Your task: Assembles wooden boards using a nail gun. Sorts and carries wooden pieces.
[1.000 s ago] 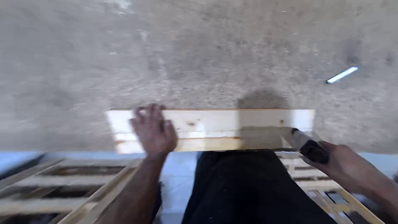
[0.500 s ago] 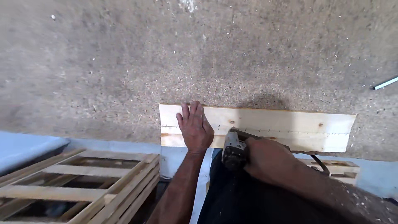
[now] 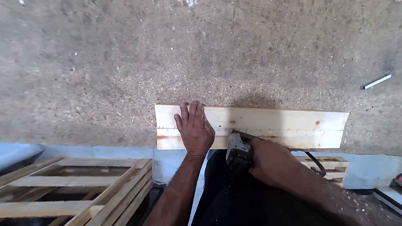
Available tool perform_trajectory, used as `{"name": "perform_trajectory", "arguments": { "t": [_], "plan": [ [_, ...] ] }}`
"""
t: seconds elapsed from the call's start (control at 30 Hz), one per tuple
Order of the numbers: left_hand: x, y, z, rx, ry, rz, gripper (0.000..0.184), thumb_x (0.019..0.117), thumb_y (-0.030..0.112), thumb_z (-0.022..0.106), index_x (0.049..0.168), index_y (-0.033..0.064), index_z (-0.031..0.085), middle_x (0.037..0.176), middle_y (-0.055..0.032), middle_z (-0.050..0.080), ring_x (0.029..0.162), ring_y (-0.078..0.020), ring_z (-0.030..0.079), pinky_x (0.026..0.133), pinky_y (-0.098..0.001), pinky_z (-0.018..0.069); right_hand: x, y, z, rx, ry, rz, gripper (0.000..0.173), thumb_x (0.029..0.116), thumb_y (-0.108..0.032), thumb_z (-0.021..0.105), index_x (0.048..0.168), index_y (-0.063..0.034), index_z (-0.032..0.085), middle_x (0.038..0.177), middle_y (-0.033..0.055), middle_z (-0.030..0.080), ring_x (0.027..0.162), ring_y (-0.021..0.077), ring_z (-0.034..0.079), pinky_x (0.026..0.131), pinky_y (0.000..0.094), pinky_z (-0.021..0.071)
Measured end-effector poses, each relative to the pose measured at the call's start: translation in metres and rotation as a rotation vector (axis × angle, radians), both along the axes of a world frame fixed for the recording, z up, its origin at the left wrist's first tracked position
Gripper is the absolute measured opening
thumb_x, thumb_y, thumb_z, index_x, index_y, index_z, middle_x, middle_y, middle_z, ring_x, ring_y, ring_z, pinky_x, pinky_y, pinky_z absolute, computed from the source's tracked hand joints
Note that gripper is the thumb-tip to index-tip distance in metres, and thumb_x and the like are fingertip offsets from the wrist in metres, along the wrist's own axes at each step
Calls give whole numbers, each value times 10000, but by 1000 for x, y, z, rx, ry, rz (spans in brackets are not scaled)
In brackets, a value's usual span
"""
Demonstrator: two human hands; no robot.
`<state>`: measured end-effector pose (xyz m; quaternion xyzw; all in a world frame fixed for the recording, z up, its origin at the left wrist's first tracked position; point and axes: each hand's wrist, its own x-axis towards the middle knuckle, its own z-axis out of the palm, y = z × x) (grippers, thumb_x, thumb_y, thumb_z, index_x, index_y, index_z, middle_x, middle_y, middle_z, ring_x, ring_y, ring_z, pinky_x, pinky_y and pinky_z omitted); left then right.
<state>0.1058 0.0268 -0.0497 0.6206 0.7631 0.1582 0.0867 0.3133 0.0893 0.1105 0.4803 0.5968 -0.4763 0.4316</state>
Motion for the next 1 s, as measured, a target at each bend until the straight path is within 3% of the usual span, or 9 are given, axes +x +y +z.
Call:
{"name": "perform_trajectory", "arguments": {
  "t": [0.07, 0.23, 0.4, 0.5, 0.63, 0.7, 0.8, 0.9, 1.0],
  "plan": [
    [1, 2, 0, 4, 5, -3, 441, 1060, 189, 358, 1444, 155, 573, 1559, -24, 506, 1541, -300, 301, 1246, -604, 185, 7, -1, -2, 27, 16, -27, 496, 883, -548, 647, 1114, -111, 609, 923, 100, 683, 893, 305, 698, 738, 539, 564],
    [9, 11, 16, -72, 18, -121, 508, 1046, 355, 369, 1456, 119, 553, 1612, -119, 414, 1549, -417, 219, 1210, -705, 134, 52, -16, 11, 80, 23, -145, 654, 845, -599, 676, 1309, -149, 574, 1012, 133, 712, 956, 363, 706, 790, 618, 567],
    [91, 49, 36, -267, -53, -600, 874, 867, 759, 573, 1484, 141, 532, 1498, -146, 539, 1446, -392, 426, 1188, -675, 258, 147, -57, 28, 176, -82, -416, 545, 857, -582, 683, 1191, -151, 658, 1032, 127, 713, 997, 336, 697, 835, 618, 559],
    [134, 74, 53, -496, 19, -672, 910, 688, 664, 843, 1422, 181, 604, 1324, -204, 620, 1244, -435, 560, 1049, -637, 434, 194, -82, 39, 242, -170, -650, 612, 871, -657, 672, 1201, -142, 656, 1046, 120, 717, 1011, 307, 702, 875, 581, 562],
    [135, 100, 97, -805, 65, -729, 652, 737, 708, 790, 1211, 263, 736, 1150, -56, 711, 1050, -298, 685, 867, -595, 563, 248, -127, 66, 382, -135, -933, 609, 837, -720, 677, 1095, -168, 697, 914, 38, 715, 870, 210, 708, 794, 506, 586],
    [129, 82, 135, -650, 14, -738, 539, 808, 647, 764, 982, 138, 744, 944, -95, 695, 863, -314, 696, 719, -588, 575, 271, -147, 95, 530, -20, -983, 593, 823, -678, 729, 1090, -149, 712, 902, 34, 732, 844, 185, 720, 782, 490, 604],
    [117, 32, 165, -51, 105, -796, 293, 851, 375, 635, 733, 107, 638, 712, -84, 594, 660, -297, 647, 519, -474, 521, 305, -162, 136, 623, 285, -898, 521, 877, -467, 790, 1157, -36, 703, 938, 123, 752, 877, 231, 741, 820, 510, 609],
    [98, -4, 139, 173, 182, -740, 194, 912, 212, 597, 847, 47, 676, 760, -149, 628, 708, -349, 649, 613, -493, 536, 324, -139, 135, 504, 393, -719, 505, 869, -421, 798, 1206, -63, 687, 913, 152, 747, 852, 310, 740, 758, 578, 594],
    [70, -32, 101, -235, 242, -647, 335, 836, 275, 789, 1028, 7, 731, 999, -224, 706, 971, -448, 687, 807, -602, 565, 311, -109, 89, 366, 247, -477, 500, 810, -484, 757, 1181, -164, 655, 871, 121, 709, 825, 344, 714, 686, 597, 566]
  ]
}}
